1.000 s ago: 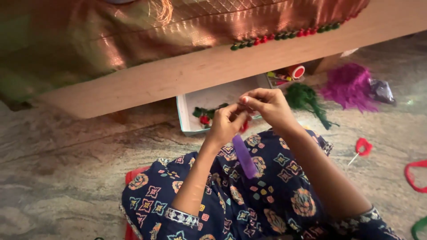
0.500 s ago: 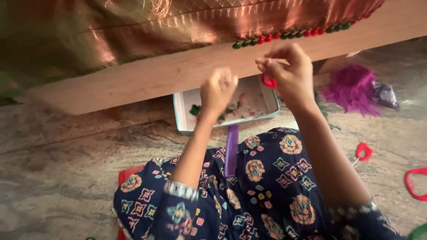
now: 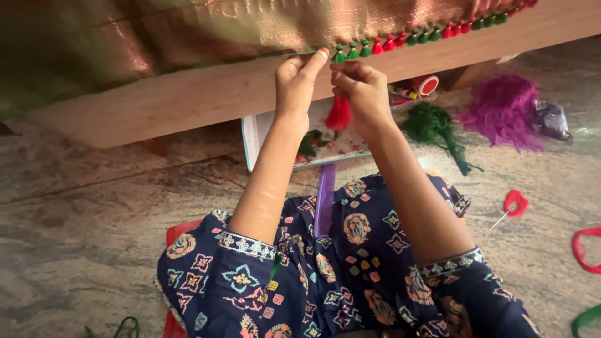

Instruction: The person is decorating the edge of a garment with pom-poms and thread.

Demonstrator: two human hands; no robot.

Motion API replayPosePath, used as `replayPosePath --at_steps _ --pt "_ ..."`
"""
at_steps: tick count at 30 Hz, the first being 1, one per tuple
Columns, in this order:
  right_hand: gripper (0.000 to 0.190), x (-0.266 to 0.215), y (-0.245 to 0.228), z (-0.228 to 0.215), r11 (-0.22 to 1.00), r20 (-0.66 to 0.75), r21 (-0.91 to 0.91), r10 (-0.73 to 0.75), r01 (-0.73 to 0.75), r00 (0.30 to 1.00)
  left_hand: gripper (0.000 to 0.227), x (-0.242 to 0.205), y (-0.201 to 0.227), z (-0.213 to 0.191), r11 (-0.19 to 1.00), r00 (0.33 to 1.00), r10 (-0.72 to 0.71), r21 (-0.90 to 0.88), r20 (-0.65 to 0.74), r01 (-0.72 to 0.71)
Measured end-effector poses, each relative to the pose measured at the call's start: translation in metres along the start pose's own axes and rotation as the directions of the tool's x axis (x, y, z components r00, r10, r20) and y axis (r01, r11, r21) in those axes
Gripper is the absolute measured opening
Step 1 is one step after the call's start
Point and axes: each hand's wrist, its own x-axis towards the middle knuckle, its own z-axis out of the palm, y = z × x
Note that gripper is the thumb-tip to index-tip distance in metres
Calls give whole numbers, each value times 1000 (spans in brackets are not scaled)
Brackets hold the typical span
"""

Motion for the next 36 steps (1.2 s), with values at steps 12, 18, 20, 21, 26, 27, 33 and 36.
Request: replayPosePath --at_steps 12,18,20,21,26,27,33,36 --pt "3 -6 -9 7 986 -23 -28 -163 162 986 31 -14 21 3 958 991 120 267 -60 -100" --pt "2 -9 -16 10 985 -2 11 -171 171 985 26 -20 35 6 967 993 108 236 -36 -97" --pt "2 -9 -18 12 986 1 24 -164 164 986 25 -18 32 5 973 994 105 208 -22 -98" --pt "2 -10 -18 13 988 3 26 -153 153 988 25 -16 29 4 983 996 93 162 -9 -90" --pt "4 -8 -16 15 990 14 30 -136 135 991 22 -13 26 7 995 998 57 85 -10 -56" --pt "4 -7 -14 15 990 25 68 -127 125 992 22 -14 26 7 994 999 48 96 -25 -45" --pt "4 -6 -9 18 970 72 232 -92 73 993 21 -19 35 6 1000 1000 12 0 7 -12" --pt "5 -9 -12 18 961 82 269 -89 63 993 20 -19 33 7 998 999 23 -57 44 -20"
